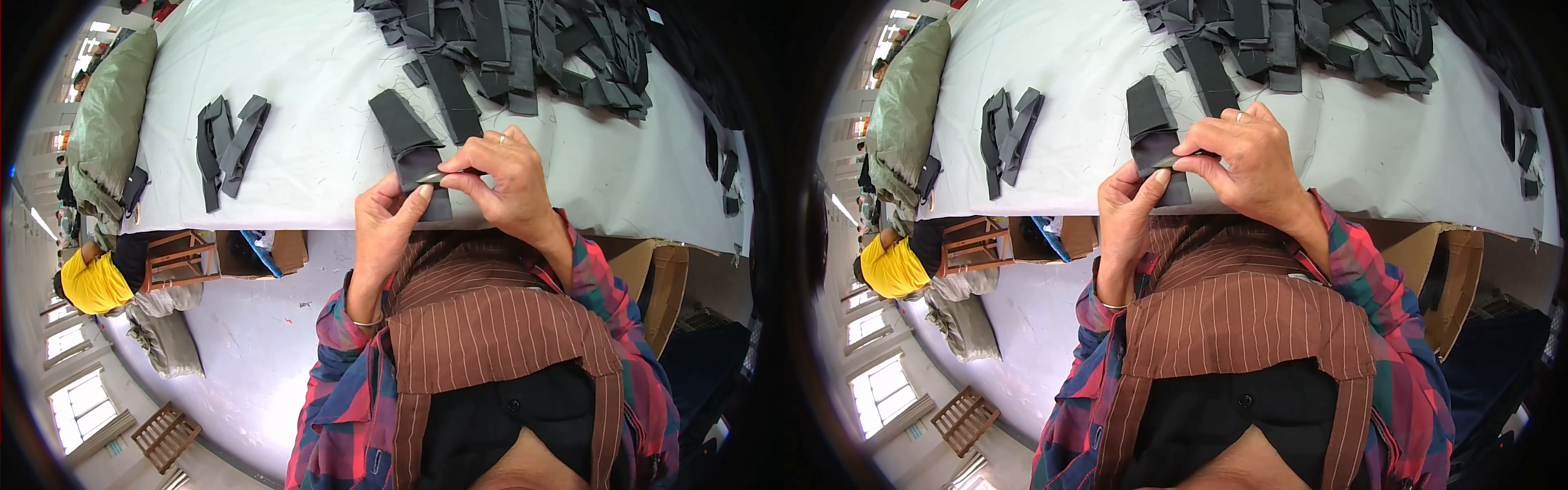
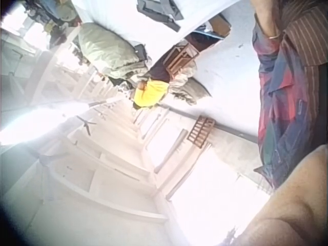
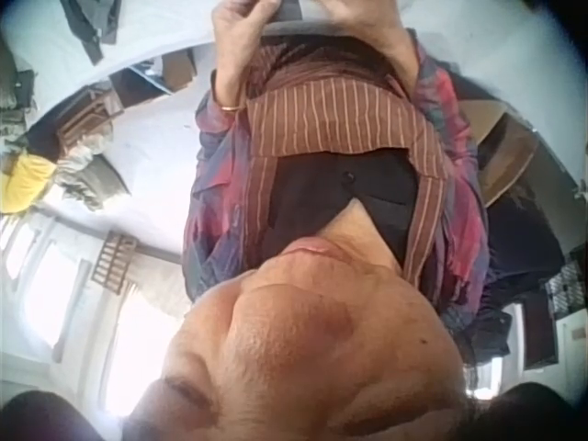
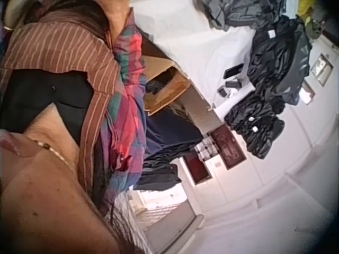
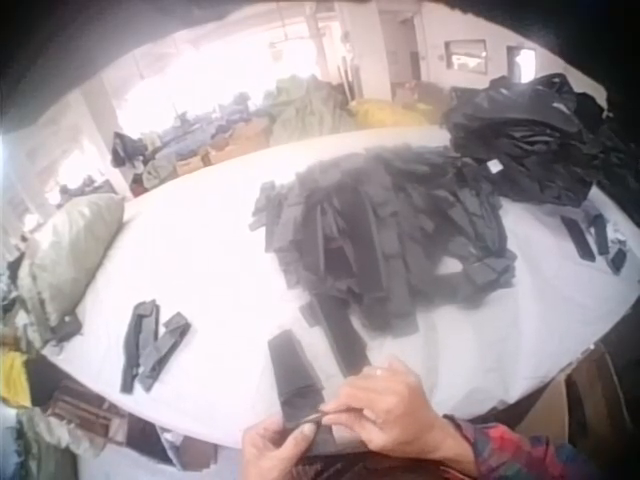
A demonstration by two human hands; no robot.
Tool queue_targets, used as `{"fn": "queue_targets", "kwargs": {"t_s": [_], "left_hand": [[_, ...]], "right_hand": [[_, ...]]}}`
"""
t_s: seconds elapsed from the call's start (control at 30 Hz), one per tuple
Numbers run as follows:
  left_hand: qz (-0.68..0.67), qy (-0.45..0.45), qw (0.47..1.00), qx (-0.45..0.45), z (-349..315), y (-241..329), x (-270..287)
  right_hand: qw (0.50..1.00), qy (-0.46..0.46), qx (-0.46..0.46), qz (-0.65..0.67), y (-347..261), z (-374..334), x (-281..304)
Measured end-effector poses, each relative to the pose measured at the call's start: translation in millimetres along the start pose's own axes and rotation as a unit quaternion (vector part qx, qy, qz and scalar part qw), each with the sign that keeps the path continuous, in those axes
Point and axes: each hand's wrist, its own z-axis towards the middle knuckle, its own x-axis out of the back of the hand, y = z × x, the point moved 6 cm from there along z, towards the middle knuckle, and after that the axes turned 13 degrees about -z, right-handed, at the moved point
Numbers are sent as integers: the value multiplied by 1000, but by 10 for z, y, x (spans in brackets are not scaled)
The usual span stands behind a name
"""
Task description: Trim excess thread and edges from black fabric components using thread snips.
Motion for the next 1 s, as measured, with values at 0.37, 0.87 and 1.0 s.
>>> {"fn": "queue_targets", "kwargs": {"t_s": [0.37, 0.87, 1.0], "left_hand": [[19, -37, 999, -34, -24, -41, -190], [-138, -9, 989, 44, 30, -103, -130], [-69, 1, 997, 43, 6, -106, -153]], "right_hand": [[910, -106, -269, 297, 171, -191, -372], [993, 32, -75, 91, 27, 32, -36], [997, 22, -42, 64, 70, 71, -132]]}}
